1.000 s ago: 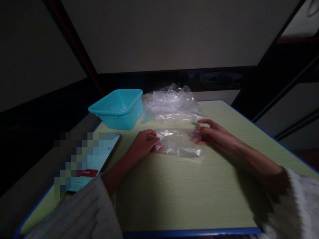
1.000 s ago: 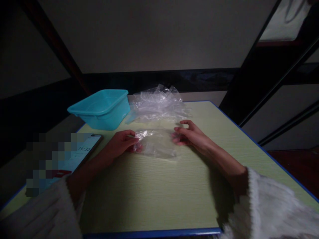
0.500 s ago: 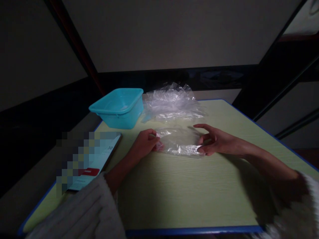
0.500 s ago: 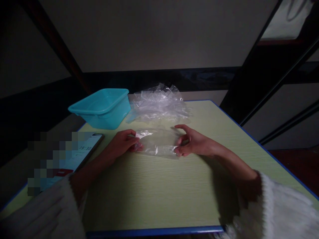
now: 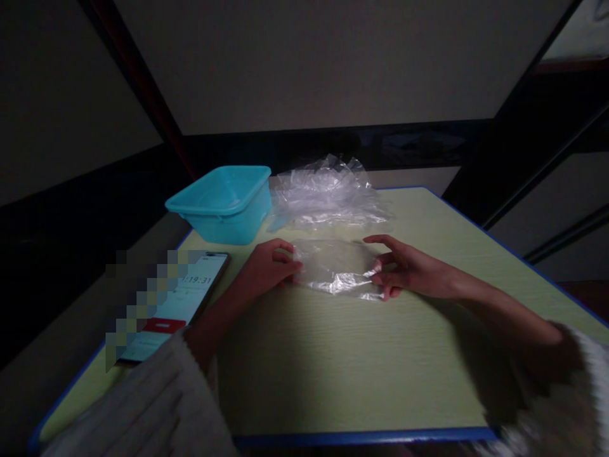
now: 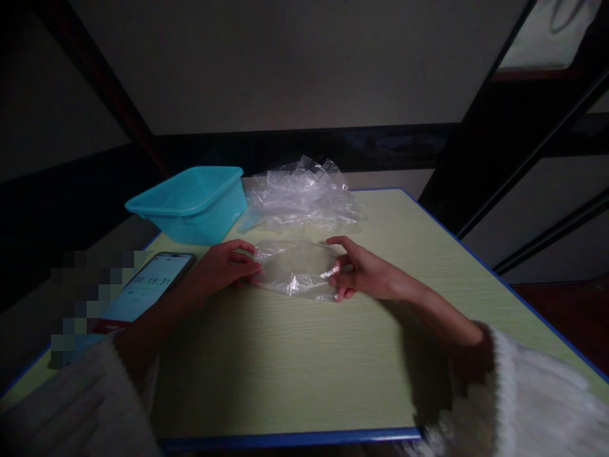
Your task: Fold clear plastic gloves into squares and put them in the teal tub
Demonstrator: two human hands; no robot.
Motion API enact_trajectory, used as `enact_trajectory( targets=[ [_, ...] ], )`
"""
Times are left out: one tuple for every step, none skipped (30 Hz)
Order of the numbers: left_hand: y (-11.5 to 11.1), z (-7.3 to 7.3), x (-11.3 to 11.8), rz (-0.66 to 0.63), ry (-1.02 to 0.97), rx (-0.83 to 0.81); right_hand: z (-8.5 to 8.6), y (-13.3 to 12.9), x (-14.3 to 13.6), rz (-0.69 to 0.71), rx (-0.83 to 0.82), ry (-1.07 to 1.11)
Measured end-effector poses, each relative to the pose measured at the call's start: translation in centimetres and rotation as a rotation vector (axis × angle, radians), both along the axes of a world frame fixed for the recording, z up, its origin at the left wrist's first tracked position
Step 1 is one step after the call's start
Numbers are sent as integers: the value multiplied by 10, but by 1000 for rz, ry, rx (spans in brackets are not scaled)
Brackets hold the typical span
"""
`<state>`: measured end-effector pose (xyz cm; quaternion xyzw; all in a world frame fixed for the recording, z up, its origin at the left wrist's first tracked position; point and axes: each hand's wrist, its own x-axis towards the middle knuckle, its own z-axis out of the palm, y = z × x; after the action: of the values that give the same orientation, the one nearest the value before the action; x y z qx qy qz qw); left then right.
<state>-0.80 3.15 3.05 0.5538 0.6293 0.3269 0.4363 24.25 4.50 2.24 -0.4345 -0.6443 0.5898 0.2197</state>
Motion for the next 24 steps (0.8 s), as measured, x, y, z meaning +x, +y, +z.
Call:
enact_trajectory(
  targets=[
    [0, 0, -1, -5, 7, 11, 0, 0, 0, -1, 17, 2],
    [0, 1, -2, -9, 16, 21, 0, 0, -1, -4, 35, 1],
    [0, 1, -2, -12, 29, 29, 0, 0, -1, -6, 52, -3],
    [-1, 1, -3, -16, 46, 34, 0, 0, -2, -7, 66, -10],
    [-1, 1, -3, -22, 66, 34, -1, 0, -2, -6, 78, -22],
    [-2, 1, -3, -31, 85, 33, -2, -1, -2, -3, 91, -43],
    [-3, 0, -3, -39, 110, 42, -3, -1, -3, 3, 119, -78],
    [-4, -2, -3, -38, 146, 72, -3, -1, -3, -2, 178, -136],
    [-4, -4, -2, -27, 198, 124, -4, -2, -4, -24, 276, -221],
    [-5, -6, -1, -5, 263, 199, -3, -3, -4, -59, 406, -323],
    [-6, -9, 0, 21, 335, 292, -3, -4, -6, -100, 553, -422],
    [-7, -13, 1, 36, 405, 393, -1, -6, -7, -135, 695, -496],
    [-8, -16, 3, 24, 461, 493, 0, -8, -9, -149, 816, -533],
    [-10, -18, 4, -26, 497, 588, 1, -10, -11, -131, 908, -532],
    [-11, -21, 5, -107, 518, 672, 3, -12, -13, -76, 969, -506],
    [-12, -23, 6, -209, 528, 741, 3, -13, -15, 7, 1010, -471],
    [-13, -24, 6, -320, 530, 791, 3, -15, -17, 109, 1030, -441],
    [-13, -25, 7, -421, 526, 820, 3, -16, -18, 222, 1029, -419],
    [-14, -25, 7, -504, 516, 831, 2, -17, -19, 329, 1009, -400],
    [-14, -25, 6, -565, 502, 824, 1, -17, -20, 413, 977, -381],
    [-14, -25, 6, -608, 485, 805, 1, -17, -20, 469, 943, -365],
    [-14, -25, 6, -634, 470, 776, 0, -18, -20, 496, 913, -351],
    [-14, -25, 6, -647, 456, 743, 0, -17, -21, 503, 890, -340],
    [-14, -24, 6, -652, 444, 707, 0, -17, -21, 499, 871, -330]
  ],
)
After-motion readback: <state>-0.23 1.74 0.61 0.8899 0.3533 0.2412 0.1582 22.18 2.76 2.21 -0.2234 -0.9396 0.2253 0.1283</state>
